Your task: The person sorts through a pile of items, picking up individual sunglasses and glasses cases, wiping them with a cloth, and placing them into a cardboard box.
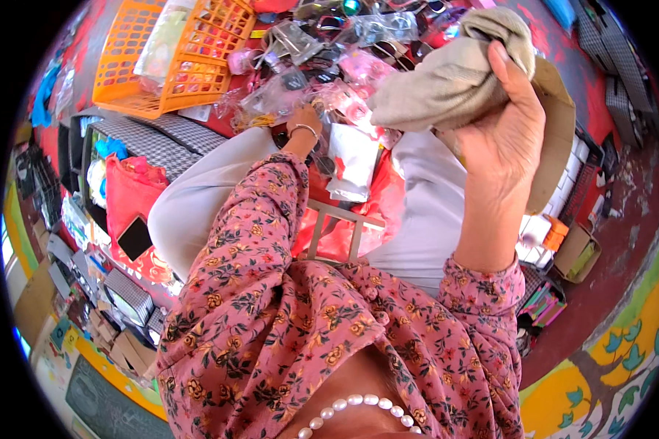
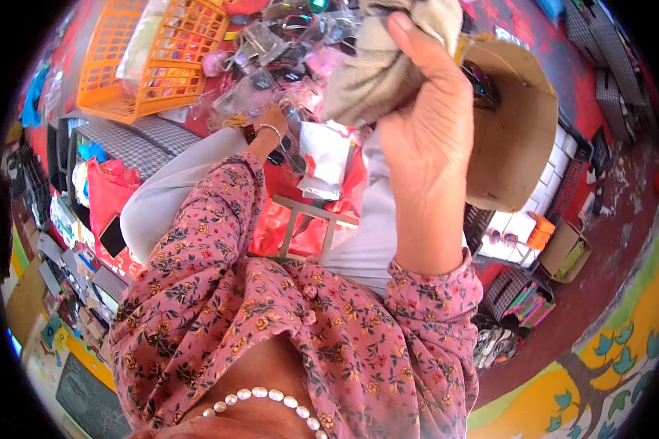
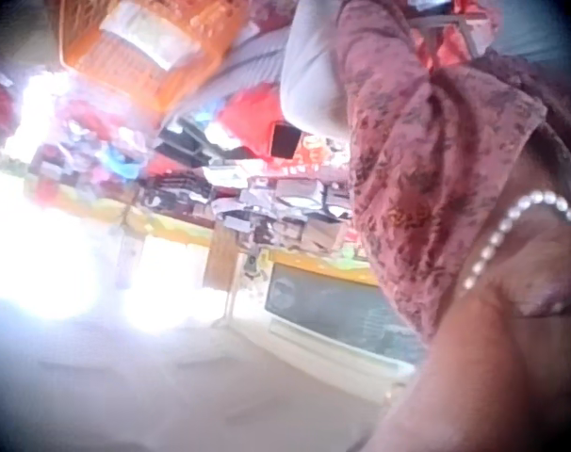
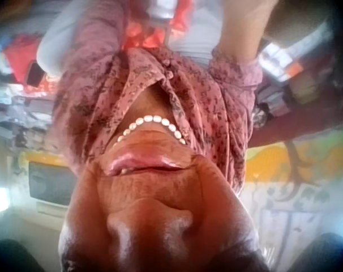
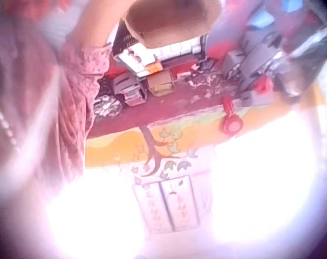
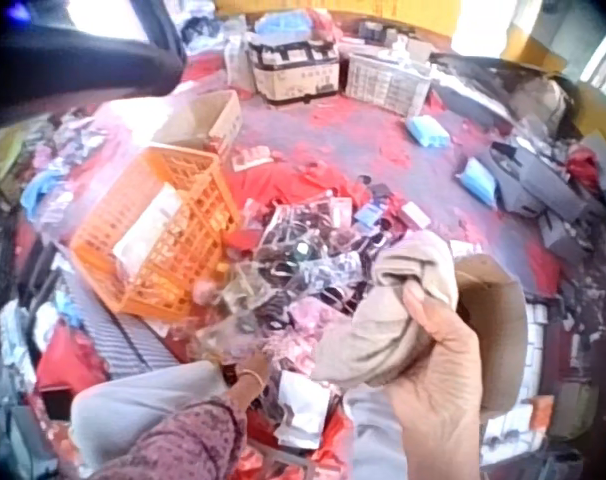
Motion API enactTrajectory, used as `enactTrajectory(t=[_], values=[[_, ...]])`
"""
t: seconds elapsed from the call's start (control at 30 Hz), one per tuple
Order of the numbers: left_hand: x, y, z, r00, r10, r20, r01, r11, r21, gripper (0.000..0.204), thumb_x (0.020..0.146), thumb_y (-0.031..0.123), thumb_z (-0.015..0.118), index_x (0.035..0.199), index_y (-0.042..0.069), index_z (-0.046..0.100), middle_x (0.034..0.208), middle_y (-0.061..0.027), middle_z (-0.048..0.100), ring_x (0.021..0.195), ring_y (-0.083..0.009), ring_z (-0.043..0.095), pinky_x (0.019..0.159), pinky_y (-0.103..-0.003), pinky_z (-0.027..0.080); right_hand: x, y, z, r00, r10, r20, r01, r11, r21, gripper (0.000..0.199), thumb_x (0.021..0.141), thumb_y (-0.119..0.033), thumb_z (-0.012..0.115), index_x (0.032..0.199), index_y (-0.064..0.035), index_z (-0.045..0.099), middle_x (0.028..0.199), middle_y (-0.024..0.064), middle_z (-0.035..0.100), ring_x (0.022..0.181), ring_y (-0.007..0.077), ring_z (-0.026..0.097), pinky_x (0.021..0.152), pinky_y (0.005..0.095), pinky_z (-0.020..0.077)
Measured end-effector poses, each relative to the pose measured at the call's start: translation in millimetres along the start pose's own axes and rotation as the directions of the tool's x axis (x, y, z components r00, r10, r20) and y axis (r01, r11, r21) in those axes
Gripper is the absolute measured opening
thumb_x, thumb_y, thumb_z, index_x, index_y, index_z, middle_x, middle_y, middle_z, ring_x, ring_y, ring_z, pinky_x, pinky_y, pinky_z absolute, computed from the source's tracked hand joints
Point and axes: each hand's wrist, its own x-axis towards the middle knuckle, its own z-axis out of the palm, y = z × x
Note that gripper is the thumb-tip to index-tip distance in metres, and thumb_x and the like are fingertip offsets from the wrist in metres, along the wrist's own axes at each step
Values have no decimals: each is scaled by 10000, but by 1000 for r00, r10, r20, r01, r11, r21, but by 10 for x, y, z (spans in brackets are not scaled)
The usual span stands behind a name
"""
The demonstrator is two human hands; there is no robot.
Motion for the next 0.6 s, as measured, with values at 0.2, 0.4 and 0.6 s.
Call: enactTrajectory(t=[0.2, 0.4, 0.6], values=[[334, -384, -492, 881, 472, 24, -443, 843, -307, 175, 722, 146, 597, 834, 17, 636, 794, -109, 651, 791, -217, 633, 673, -339, 504, 148, -13, -77, 998, -56, -25, 55, 998, -39, 227, 766, -47, 608, 989, -32, 566, 943, 80, 605, 897, 230, 580, 833, 413, 452], [379, -367, -1581, 957, 272, -98, -216, 449, -867, 158, 747, 79, 551, 880, 38, 626, 773, -69, 636, 637, -179, 613, 537, -277, 496, 264, 6, -114, 996, -93, -11, 92, 993, -70, 249, 731, -33, 640, 973, -37, 581, 929, 72, 612, 875, 219, 581, 814, 372, 463], [-73, -86, -2511, 986, 128, -105, -114, 72, -991, 119, 757, 51, 543, 856, 4, 591, 777, -98, 615, 598, -174, 586, 488, -264, 478, 405, 59, -175, 995, -92, 26, 94, 991, -97, 211, 734, -29, 630, 943, -43, 597, 892, 55, 622, 797, 193, 594, 718, 331, 493]])
